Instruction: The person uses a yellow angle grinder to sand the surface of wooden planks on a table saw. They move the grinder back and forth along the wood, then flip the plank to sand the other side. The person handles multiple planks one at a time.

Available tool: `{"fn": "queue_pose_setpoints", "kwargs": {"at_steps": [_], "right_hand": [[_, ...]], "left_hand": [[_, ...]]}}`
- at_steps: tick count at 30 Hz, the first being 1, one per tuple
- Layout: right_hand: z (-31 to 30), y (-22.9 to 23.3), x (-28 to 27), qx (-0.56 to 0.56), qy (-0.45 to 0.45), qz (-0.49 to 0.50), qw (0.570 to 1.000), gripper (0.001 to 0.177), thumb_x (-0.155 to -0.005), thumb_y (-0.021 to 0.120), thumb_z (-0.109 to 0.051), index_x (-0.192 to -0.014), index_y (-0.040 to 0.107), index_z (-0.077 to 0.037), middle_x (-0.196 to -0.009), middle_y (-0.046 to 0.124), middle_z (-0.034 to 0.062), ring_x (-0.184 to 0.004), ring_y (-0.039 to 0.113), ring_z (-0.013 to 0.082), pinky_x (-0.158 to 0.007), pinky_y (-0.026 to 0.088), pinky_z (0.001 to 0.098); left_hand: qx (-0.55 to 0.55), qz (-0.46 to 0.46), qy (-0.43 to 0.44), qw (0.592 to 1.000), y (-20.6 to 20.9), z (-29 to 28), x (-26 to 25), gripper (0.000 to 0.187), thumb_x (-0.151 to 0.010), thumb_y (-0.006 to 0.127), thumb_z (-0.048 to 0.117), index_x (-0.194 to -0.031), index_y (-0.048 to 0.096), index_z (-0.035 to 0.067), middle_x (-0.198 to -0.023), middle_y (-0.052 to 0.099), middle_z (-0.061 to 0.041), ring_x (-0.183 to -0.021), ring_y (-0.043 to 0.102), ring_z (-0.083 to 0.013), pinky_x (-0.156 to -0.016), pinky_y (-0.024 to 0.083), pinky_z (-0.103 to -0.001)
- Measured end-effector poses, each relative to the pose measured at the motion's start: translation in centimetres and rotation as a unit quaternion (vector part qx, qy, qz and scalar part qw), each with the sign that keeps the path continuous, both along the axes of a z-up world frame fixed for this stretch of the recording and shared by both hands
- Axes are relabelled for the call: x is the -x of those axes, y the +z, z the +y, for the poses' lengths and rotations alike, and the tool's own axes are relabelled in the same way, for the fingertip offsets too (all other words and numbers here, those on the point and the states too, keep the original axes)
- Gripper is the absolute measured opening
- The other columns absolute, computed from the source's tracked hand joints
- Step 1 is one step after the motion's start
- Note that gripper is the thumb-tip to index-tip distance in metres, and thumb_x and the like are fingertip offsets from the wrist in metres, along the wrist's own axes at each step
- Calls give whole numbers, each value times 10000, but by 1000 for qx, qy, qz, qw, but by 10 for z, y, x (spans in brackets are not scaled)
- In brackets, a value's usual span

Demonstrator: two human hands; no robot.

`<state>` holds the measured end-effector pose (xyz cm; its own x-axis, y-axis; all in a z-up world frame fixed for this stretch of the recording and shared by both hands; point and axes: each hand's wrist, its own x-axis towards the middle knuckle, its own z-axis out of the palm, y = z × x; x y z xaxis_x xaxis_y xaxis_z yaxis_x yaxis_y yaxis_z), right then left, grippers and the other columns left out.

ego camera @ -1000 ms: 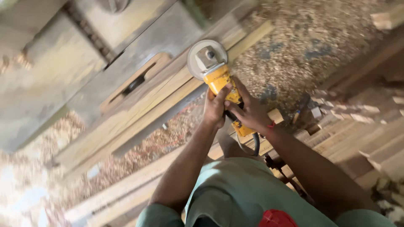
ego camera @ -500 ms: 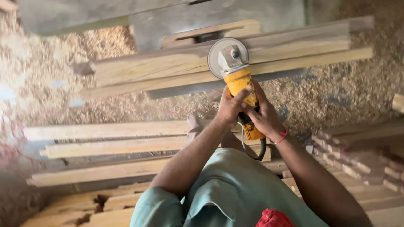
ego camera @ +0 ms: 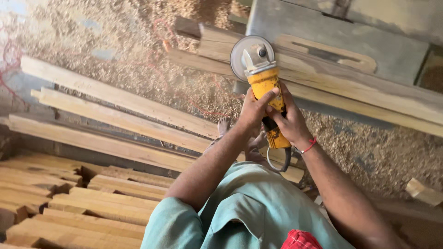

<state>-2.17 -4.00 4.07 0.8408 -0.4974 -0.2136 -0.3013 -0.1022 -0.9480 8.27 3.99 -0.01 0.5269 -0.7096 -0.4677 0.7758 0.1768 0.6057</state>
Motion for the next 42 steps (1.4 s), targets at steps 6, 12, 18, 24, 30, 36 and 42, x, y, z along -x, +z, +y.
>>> {"fn": "queue_pose_setpoints", "kwargs": {"at_steps": [6,12,18,24,30,36,42], "right_hand": [[12,-7,-69,2,57,15,998,760,-1008,658,-189,-1647,249,-137,-1481,557,141,-1281,612,231,-1040,541,365],[13,-10,-72,63,71,-20,995,760,-1028,673,-201,-1658,255,-123,-1553,527,179,-1390,565,296,-1128,480,395],[-10,2,-11,64,10,49,997,794,-988,672,-210,-1649,242,-115,-1510,555,174,-1342,594,267,-1095,481,367],[-46,6,81,13,-75,80,994,785,-981,649,-170,-1651,245,-109,-1431,589,134,-1252,605,217,-1051,507,349],[-86,11,186,-1,-141,28,990,746,-1011,625,-117,-1653,249,-71,-1524,496,131,-1358,504,203,-1134,435,350],[-130,17,288,-57,-235,-13,970,736,-1033,602,-122,-1664,227,-79,-1560,462,130,-1400,492,210,-1137,452,354],[-175,12,390,-116,-354,-24,928,682,-1041,570,-151,-1653,273,-104,-1430,543,130,-1209,622,180,-954,567,312]], "left_hand": [[-10,11,33,999,2,27,-67,400,-917,740,187,-1220,521,45,-1034,689,-97,-905,714,-190,-799,632,-344],[64,-12,30,997,-1,33,-72,383,-987,734,167,-1258,558,-40,-1054,679,-129,-914,685,-215,-787,596,-355],[15,27,-17,999,0,-4,-20,426,-931,740,151,-1273,522,24,-1068,680,-102,-933,687,-194,-791,599,-345],[21,49,-94,994,2,-58,63,425,-917,750,133,-1264,528,28,-1062,685,-85,-916,696,-181,-782,605,-331],[38,45,-174,983,5,-121,163,315,-926,766,107,-1187,619,7,-957,705,-71,-769,660,-166,-677,570,-320],[8,22,-297,955,2,-190,264,302,-897,766,147,-1127,642,-3,-961,743,-115,-816,735,-201,-727,634,-352],[-4,20,-364,931,-7,-269,376,476,-816,812,148,-1197,569,-1,-1000,721,-132,-807,729,-214,-744,645,-372]]}}
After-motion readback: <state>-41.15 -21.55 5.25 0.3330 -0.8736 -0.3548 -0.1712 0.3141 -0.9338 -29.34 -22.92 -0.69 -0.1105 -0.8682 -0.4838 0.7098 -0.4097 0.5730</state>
